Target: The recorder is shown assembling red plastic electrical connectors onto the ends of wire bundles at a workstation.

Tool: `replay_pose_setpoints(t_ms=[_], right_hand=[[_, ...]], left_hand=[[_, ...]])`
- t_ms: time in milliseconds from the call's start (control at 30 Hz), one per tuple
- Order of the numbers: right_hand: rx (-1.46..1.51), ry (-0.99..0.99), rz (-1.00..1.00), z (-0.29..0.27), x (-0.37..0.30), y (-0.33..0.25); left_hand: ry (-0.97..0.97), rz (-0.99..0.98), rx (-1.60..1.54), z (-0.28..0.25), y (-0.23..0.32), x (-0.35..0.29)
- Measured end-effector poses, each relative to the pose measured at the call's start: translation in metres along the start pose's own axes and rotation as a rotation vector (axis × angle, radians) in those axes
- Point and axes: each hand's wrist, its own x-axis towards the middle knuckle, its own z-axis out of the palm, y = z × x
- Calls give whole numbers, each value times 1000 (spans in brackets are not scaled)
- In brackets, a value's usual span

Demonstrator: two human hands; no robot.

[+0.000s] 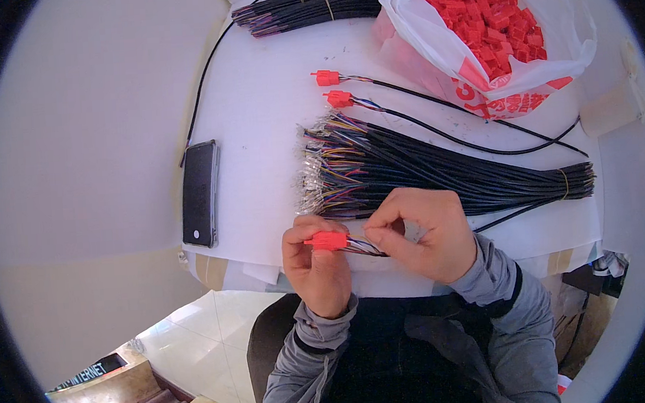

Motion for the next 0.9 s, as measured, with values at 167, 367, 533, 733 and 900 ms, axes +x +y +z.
replay_pose_setpoints(t_ms=[167,367,533,733,900], right_hand=[[-7,-86,-42,-6,3,6],[-3,-131,-30,-1,1,8],[35,-116,98,-5,0,4],[52,-72,83,-1,2,-1],[-71,-65,13,-1,2,1]], left_hand=[[-52,12,8,-5,-1,1],[-25,-20,29,-5,3,3],[-86,-118,151,-9,16,11],[-75,-183,145,-10,25,15],[-43,-274,57,-4,26,16]])
